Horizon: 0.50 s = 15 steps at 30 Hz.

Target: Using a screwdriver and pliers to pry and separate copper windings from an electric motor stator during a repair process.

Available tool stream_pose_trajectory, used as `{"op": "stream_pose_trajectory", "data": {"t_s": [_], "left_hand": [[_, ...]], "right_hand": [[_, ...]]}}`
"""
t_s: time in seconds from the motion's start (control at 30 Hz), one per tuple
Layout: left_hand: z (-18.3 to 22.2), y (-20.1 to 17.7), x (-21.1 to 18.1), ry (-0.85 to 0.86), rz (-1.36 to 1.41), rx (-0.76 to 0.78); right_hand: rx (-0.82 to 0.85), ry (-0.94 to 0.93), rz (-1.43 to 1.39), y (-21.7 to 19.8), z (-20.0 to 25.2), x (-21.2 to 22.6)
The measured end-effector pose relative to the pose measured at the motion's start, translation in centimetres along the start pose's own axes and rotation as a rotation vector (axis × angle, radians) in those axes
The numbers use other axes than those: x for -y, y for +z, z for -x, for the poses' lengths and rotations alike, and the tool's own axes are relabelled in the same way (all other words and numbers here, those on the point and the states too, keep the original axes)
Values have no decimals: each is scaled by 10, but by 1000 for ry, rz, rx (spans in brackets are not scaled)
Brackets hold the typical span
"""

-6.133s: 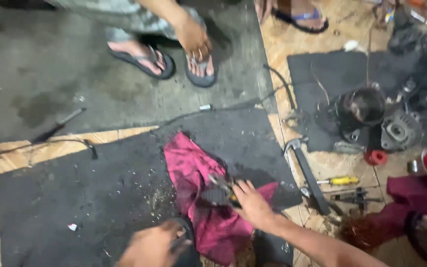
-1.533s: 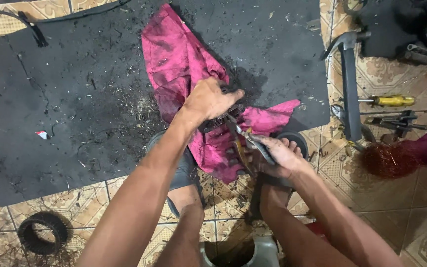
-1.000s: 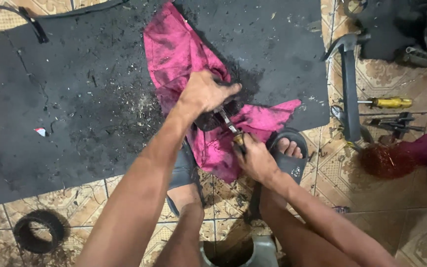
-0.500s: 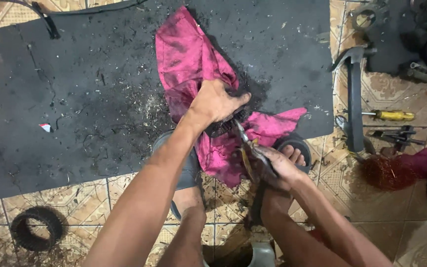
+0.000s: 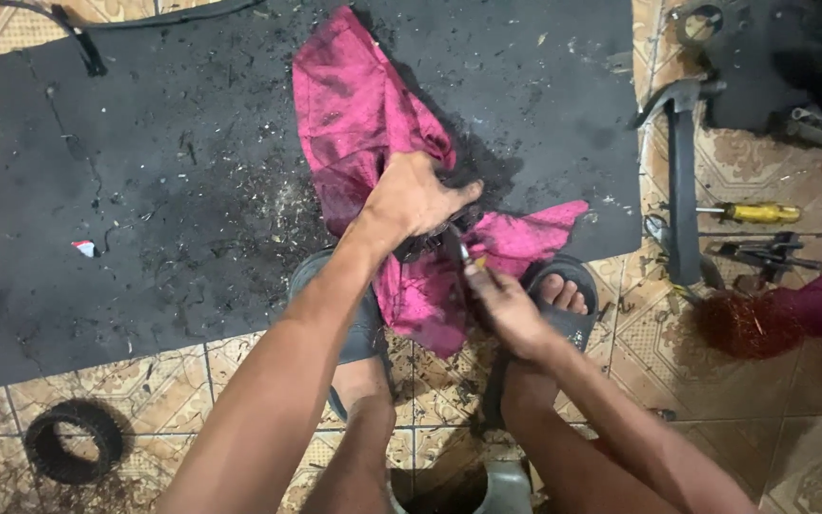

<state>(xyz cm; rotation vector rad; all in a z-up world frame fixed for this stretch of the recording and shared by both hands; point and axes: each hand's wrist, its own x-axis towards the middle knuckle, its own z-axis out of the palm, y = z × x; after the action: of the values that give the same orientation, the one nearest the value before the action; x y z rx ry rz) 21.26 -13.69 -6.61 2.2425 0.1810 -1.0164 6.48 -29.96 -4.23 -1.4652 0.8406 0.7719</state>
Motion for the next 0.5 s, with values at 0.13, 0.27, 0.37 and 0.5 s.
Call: {"op": "stream_pose_trajectory", "data": {"t_s": [0.13, 0.27, 0.37, 0.5], "left_hand": [[16, -1, 4, -25, 37, -1], [34, -11, -4, -60, 89, -44], [63, -20, -39, -193, 64, -57], [62, -2, -43, -306, 110, -64]], "right_hand": [[-36, -218, 643, 12, -25, -33], [-60, -216, 875, 11, -28, -29], [-45, -247, 853, 8, -33, -27], [-60, -280, 814, -1, -35, -26]]}}
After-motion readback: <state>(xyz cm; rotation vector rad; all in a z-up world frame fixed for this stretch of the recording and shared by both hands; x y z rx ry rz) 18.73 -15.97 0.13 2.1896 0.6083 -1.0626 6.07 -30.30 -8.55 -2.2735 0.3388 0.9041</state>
